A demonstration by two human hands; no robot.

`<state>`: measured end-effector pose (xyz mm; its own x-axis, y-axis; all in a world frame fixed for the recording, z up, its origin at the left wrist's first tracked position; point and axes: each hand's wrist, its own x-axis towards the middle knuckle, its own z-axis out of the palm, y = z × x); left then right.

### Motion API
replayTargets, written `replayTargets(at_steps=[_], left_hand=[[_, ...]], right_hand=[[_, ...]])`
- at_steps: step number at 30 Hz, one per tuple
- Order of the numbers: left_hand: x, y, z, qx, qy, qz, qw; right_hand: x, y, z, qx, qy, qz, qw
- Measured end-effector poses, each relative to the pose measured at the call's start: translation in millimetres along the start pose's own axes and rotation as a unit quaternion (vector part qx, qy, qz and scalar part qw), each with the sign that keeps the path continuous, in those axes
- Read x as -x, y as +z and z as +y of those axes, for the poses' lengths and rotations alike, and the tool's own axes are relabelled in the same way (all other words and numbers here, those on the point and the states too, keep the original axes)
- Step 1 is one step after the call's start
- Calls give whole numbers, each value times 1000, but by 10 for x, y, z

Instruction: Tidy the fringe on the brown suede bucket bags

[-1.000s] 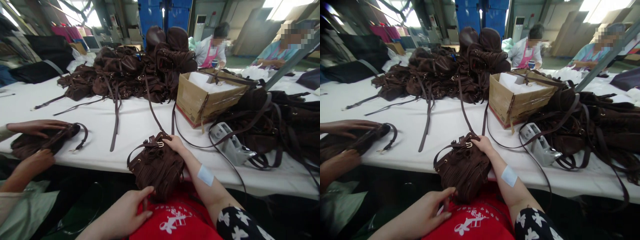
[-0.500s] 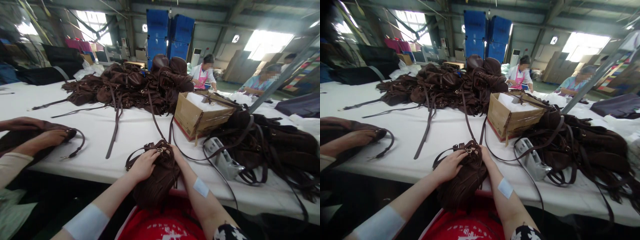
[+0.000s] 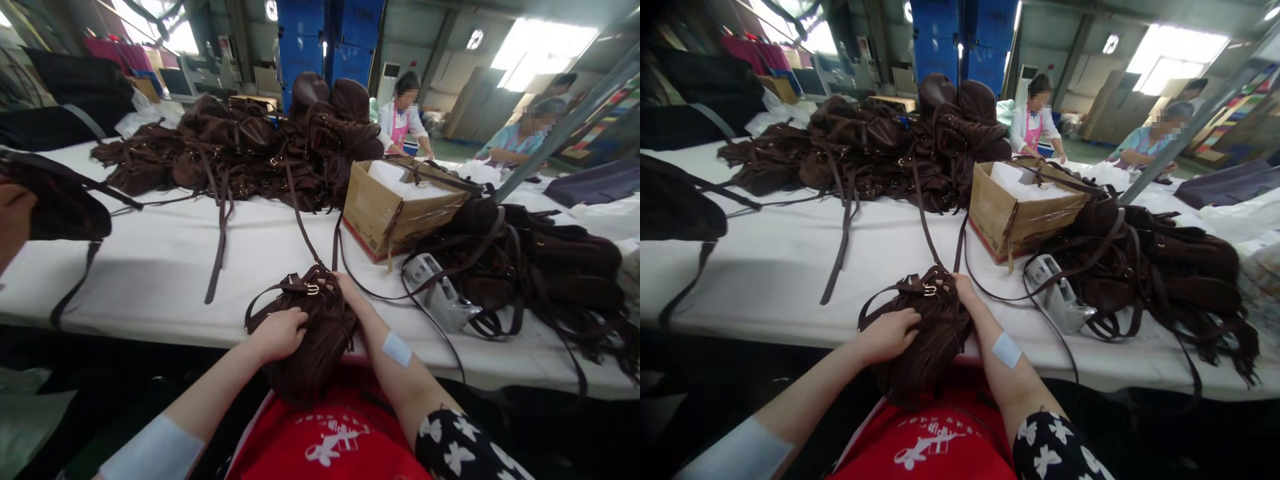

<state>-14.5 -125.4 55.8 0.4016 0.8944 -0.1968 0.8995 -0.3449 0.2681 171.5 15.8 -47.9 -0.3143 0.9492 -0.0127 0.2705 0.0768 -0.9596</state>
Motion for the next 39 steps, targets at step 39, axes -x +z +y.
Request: replayTargets(at_steps=[39], left_hand=[[951,101,142,149,62,67,985]], right_hand=[[94,21,-150,19,-8,-27,999]])
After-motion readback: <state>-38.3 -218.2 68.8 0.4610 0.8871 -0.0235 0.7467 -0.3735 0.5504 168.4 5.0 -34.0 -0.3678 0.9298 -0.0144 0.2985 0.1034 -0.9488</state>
